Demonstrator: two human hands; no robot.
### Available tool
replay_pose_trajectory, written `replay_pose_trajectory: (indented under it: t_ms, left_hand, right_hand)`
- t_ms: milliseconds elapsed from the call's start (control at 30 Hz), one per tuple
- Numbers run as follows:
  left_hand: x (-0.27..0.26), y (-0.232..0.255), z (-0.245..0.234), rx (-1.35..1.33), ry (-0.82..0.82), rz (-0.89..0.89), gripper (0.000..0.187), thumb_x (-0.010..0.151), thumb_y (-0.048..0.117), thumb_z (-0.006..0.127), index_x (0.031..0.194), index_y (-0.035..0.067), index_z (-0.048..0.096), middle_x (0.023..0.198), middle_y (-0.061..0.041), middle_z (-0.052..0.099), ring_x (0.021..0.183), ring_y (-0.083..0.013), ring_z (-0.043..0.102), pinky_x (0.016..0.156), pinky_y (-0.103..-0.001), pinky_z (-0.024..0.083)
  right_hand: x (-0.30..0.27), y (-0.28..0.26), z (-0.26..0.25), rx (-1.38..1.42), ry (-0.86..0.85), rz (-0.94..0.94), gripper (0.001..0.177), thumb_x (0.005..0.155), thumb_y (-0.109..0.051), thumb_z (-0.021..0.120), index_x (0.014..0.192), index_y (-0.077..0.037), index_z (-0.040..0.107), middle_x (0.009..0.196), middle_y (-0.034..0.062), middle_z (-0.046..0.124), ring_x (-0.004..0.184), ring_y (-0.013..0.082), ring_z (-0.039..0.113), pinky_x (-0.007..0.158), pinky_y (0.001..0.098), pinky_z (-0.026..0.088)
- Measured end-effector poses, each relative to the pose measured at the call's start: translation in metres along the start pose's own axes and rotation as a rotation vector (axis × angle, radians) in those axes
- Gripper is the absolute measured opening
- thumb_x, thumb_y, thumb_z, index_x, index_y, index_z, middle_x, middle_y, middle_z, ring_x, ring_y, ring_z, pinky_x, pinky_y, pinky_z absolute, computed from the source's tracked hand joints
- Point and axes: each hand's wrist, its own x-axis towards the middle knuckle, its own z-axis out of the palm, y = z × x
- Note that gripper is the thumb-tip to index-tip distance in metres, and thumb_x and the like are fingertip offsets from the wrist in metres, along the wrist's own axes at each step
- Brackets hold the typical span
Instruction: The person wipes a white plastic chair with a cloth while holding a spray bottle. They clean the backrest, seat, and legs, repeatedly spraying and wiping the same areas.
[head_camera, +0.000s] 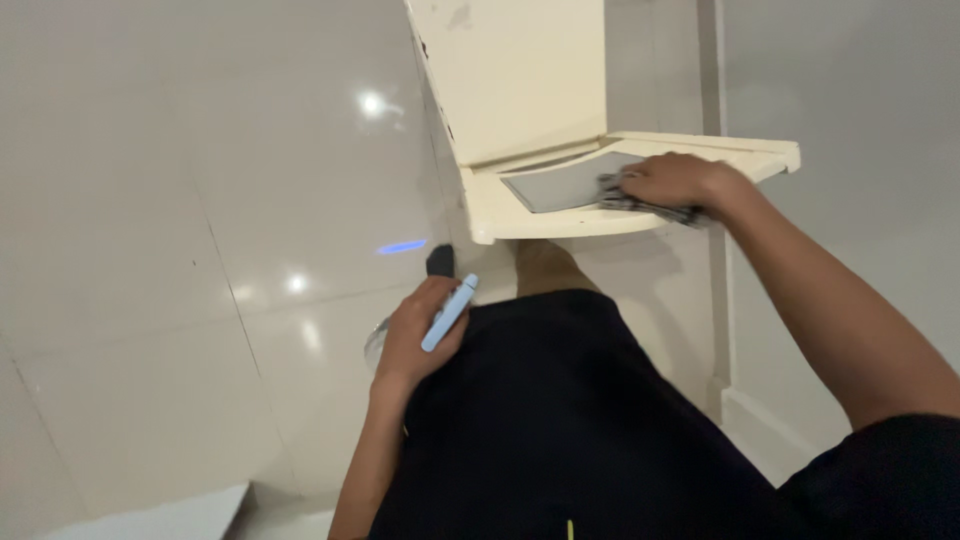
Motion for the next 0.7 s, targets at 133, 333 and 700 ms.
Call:
replay_pose_trajectory:
  t_ms: [133, 333, 700]
  left_hand:
    - [0.014, 0.018, 0.037, -0.035, 0.056, -0.047, 0.020, 0.085, 0.011, 0.069, 0.104, 0.005, 0.069, 0.096, -0.013, 0.071, 0.082, -0.0327, 0.071, 0.073, -0.039, 0.056]
    - [0.012, 0.051, 0.101, -0.044, 0.218, -0.187, 0.016, 0.085, 0.011, 0.071, 0.100, 0.005, 0.069, 0.089, -0.014, 0.069, 0.078, -0.0343, 0.069, 0.070, -0.040, 0.055]
    - [-0.009, 0.079, 0.148, -0.130, 0.532, -0.347, 0.015, 0.088, 0.008, 0.070, 0.103, 0.002, 0.069, 0.089, -0.015, 0.068, 0.076, -0.0337, 0.067, 0.069, -0.038, 0.054]
  right_hand:
    - [0.054, -0.007, 0.010, -0.044, -0.224, -0.046, 0.069, 0.095, -0.052, 0.041, 0.156, -0.020, 0.041, 0.158, 0.0137, 0.044, 0.144, 0.0339, 0.043, 0.119, 0.0468, 0.033]
    - [0.133, -0.039, 0.017, -0.105, -0.405, -0.202, 0.066, 0.100, -0.050, 0.035, 0.155, -0.013, 0.044, 0.161, 0.0130, 0.041, 0.146, 0.0296, 0.042, 0.118, 0.0460, 0.033]
    - [0.070, -0.100, 0.008, 0.215, -0.451, -0.606, 0.057, 0.100, -0.036, 0.037, 0.151, -0.015, 0.052, 0.151, 0.0125, 0.059, 0.119, 0.0264, 0.071, 0.107, 0.0364, 0.049]
